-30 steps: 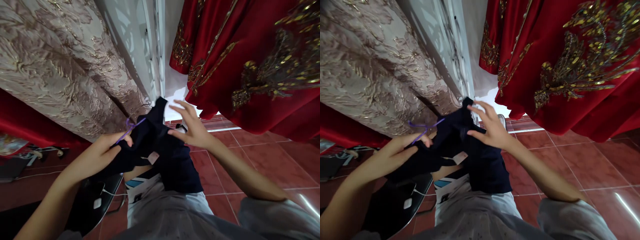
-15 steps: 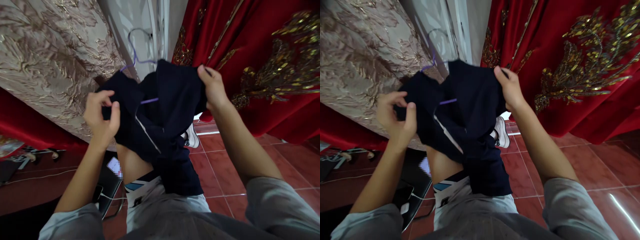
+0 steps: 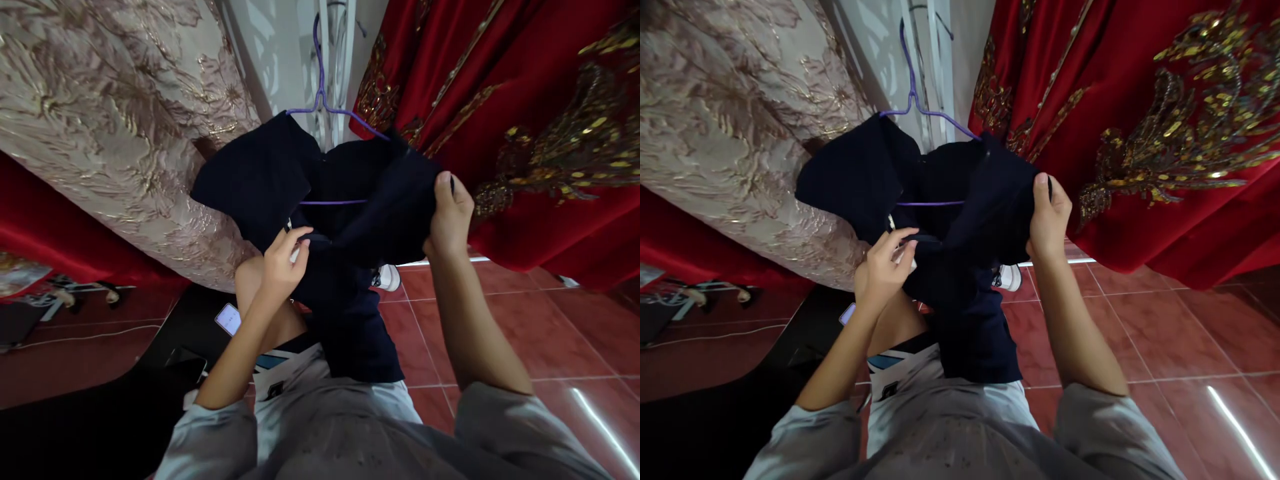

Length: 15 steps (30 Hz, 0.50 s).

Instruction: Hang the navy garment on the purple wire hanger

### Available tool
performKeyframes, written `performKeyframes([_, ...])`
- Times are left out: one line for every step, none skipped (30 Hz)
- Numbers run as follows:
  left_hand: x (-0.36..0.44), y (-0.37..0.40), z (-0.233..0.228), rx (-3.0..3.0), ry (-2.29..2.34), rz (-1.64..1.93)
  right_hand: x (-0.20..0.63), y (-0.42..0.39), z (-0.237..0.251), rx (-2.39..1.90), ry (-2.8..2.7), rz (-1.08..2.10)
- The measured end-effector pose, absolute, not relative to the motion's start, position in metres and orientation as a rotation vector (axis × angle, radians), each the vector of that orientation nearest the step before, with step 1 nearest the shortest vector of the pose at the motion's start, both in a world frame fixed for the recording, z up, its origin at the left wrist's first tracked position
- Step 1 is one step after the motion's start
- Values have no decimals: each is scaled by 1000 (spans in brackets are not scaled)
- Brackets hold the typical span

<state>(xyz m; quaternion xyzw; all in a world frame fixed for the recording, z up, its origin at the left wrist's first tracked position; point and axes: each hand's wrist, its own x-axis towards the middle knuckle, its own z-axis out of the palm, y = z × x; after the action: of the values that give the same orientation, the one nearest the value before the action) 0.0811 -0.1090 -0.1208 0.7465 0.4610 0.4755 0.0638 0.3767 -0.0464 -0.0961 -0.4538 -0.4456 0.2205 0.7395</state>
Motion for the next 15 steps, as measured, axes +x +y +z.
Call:
performKeyframes([86, -114, -127, 2138, 1350, 1522, 373, -47, -100, -1013, -959, 378])
performKeyframes([91, -119, -132, 2027, 1322, 1597, 367, -50, -105, -1038, -926, 246])
performKeyframes([96, -123, -137, 1929, 1303, 1660, 358, -56, -112, -1066, -879, 113])
performKeyframes([101, -126, -142, 1846, 1293, 1708, 346, -66, -120, -1095, -818, 10])
performKeyframes([107, -129, -145, 1768, 1286, 1744, 332, -78, -130, -1123, -753, -47])
performKeyframes([111, -132, -148, 1696, 1277, 1762, 316, -92, -141, -1129, -713, -33])
performKeyframes([116, -134, -149, 1628, 1258, 1765, 300, -106, -153, -1124, -714, 90])
performKeyframes([120, -136, -150, 1568, 1233, 1760, 285, -119, -163, -1110, -773, 299])
performKeyframes([123, -139, -149, 1524, 1211, 1749, 273, -129, -172, -1102, -881, 543])
performKeyframes([126, -142, -147, 1499, 1197, 1733, 263, -136, -178, -1086, -925, 703])
performKeyframes([129, -145, -145, 1491, 1192, 1712, 257, -139, -180, -1066, -969, 828])
performKeyframes([131, -148, -142, 1491, 1191, 1687, 254, -139, -179, -1051, -991, 891])
performKeyframes([133, -151, -138, 1489, 1185, 1668, 253, -136, -174, -1042, -996, 902])
performKeyframes([135, -154, -134, 1483, 1173, 1652, 255, -129, -166, -1044, -1006, 892])
performKeyframes([137, -157, -131, 1474, 1155, 1644, 257, -121, -157, -1064, -1034, 884])
